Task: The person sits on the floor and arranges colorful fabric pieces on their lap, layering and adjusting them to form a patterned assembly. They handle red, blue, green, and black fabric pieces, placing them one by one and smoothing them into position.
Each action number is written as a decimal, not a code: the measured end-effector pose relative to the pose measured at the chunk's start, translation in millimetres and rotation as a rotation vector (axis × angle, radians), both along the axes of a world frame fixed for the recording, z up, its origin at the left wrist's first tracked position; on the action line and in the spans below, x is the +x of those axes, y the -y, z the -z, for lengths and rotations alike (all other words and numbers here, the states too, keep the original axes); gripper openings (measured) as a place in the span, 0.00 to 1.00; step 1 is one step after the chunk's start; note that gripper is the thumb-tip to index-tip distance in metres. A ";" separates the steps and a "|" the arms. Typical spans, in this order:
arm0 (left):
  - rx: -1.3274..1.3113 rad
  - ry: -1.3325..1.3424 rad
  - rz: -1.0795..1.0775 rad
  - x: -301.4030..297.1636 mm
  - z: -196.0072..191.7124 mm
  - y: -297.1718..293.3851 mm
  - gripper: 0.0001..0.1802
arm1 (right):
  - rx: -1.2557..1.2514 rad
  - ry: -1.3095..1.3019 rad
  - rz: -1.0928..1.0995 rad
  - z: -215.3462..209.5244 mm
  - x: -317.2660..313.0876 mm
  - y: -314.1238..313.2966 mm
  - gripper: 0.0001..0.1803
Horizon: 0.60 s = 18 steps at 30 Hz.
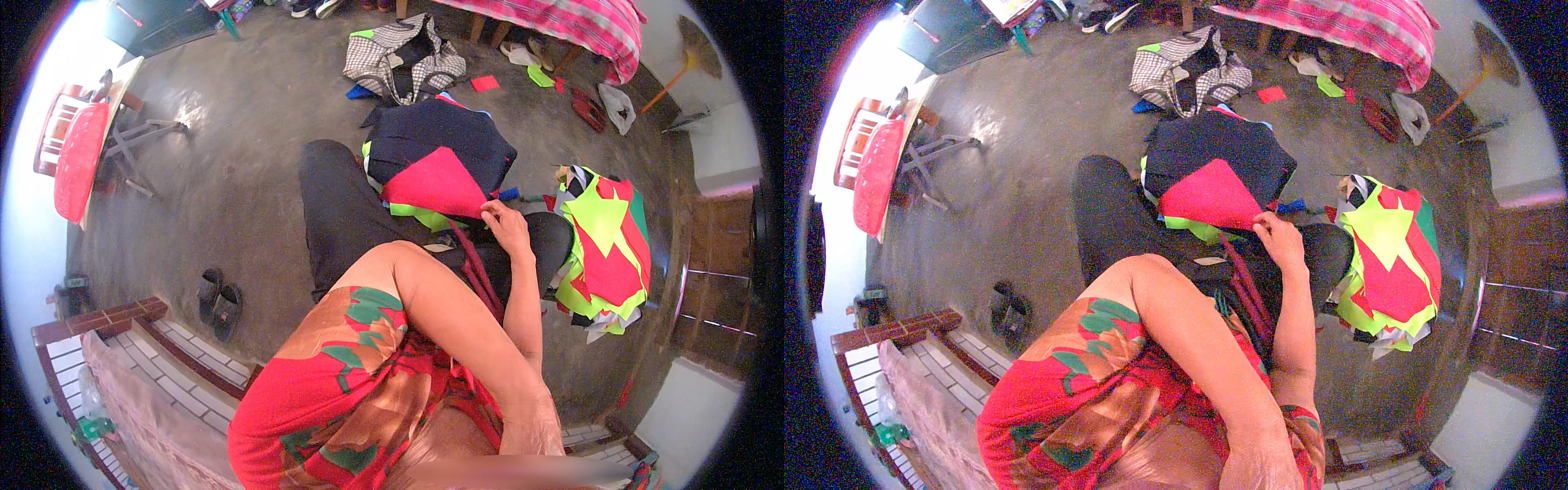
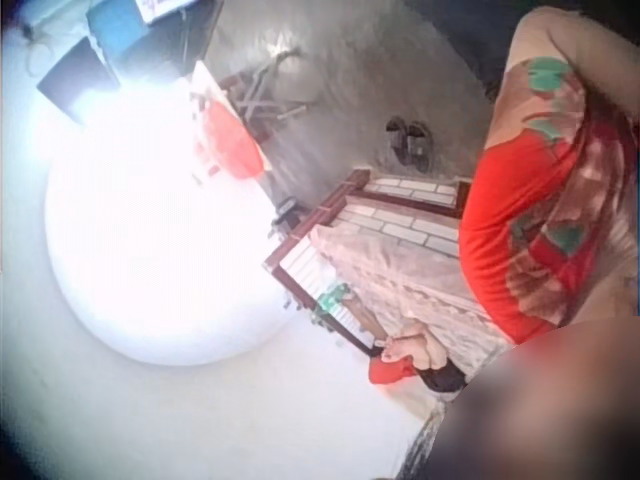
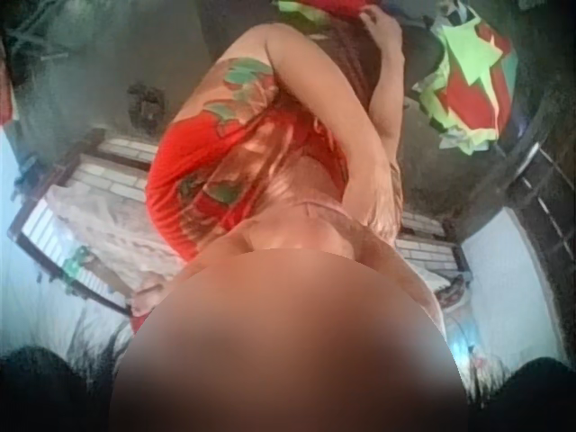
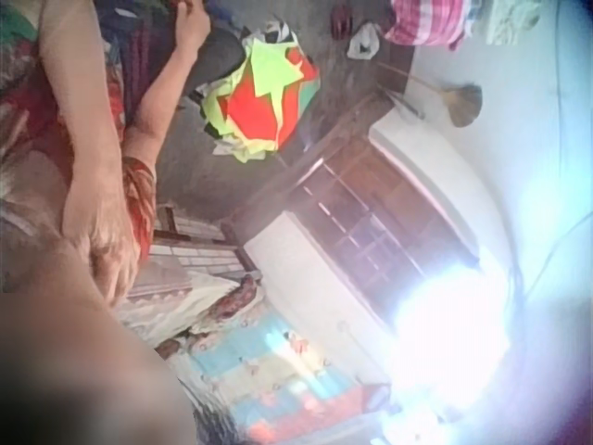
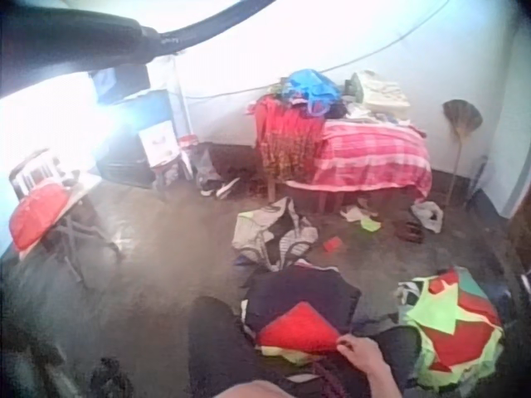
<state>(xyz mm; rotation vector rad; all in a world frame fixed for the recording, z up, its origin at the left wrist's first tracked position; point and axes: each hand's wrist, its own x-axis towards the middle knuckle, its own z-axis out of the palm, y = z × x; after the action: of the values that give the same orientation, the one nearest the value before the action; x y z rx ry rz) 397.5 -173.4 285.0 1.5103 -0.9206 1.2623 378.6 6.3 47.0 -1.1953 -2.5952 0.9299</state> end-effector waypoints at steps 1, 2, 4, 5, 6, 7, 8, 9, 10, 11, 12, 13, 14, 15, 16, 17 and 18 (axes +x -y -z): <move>-0.001 -0.006 -0.009 0.3 1.7 3.3 0.12 | 0.002 -0.003 -0.004 2.4 1.2 -0.6 0.11; 0.004 -0.014 -0.013 2.0 2.6 3.6 0.12 | 0.003 -0.007 -0.007 3.5 2.4 -1.1 0.11; 0.010 -0.020 -0.030 1.4 6.3 -0.7 0.12 | 0.006 0.025 -0.024 1.1 0.8 -1.0 0.11; 0.009 -0.030 -0.036 1.7 8.0 -1.5 0.12 | 0.006 0.034 -0.027 -0.1 0.0 -0.3 0.12; 0.009 -0.039 -0.041 1.7 9.8 -2.3 0.12 | -0.014 0.018 -0.022 -1.4 0.9 0.6 0.11; 0.008 -0.047 -0.048 1.9 11.3 -3.3 0.12 | -0.016 0.028 -0.023 -0.7 1.3 1.0 0.11; 0.011 -0.055 -0.058 1.8 12.3 -4.9 0.12 | -0.017 0.039 -0.025 -1.6 0.9 0.8 0.11; 0.012 -0.066 -0.073 2.4 13.1 -6.6 0.12 | -0.017 0.049 -0.027 -2.4 0.2 0.8 0.12; 0.014 -0.074 -0.084 2.9 13.5 -6.9 0.12 | -0.032 0.062 -0.032 -3.5 -0.2 0.7 0.12; 0.014 -0.084 -0.088 2.8 14.8 -7.7 0.12 | -0.035 0.065 -0.031 -3.5 0.2 0.8 0.12; 0.015 -0.089 -0.091 3.4 15.3 -7.9 0.12 | -0.037 0.068 -0.030 -3.2 0.6 0.6 0.12; 0.014 -0.099 -0.098 3.6 16.1 -7.8 0.12 | -0.039 0.072 -0.029 -2.6 0.9 0.4 0.12; 0.013 -0.102 -0.104 1.2 16.6 -8.6 0.12 | -0.044 0.081 -0.018 -2.0 0.4 0.2 0.13; 0.013 -0.106 -0.113 0.6 16.8 -8.8 0.12 | -0.056 0.079 -0.017 -1.7 0.1 -0.2 0.13; 0.012 -0.113 -0.122 0.8 16.6 -9.2 0.12 | -0.067 0.077 -0.016 -1.5 -0.2 -0.6 0.13; 0.013 -0.118 -0.127 0.5 17.5 -9.9 0.12 | -0.079 0.075 -0.010 -1.5 0.2 -0.3 0.13; 0.013 -0.124 -0.132 0.3 18.2 -10.0 0.12 | -0.079 0.073 -0.007 -0.1 1.0 -0.3 0.13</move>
<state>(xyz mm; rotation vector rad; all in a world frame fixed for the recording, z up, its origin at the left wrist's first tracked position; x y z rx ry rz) 397.8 -163.4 266.8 1.6627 -0.7600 1.2424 379.6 6.6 47.1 -1.2624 -2.6434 1.0186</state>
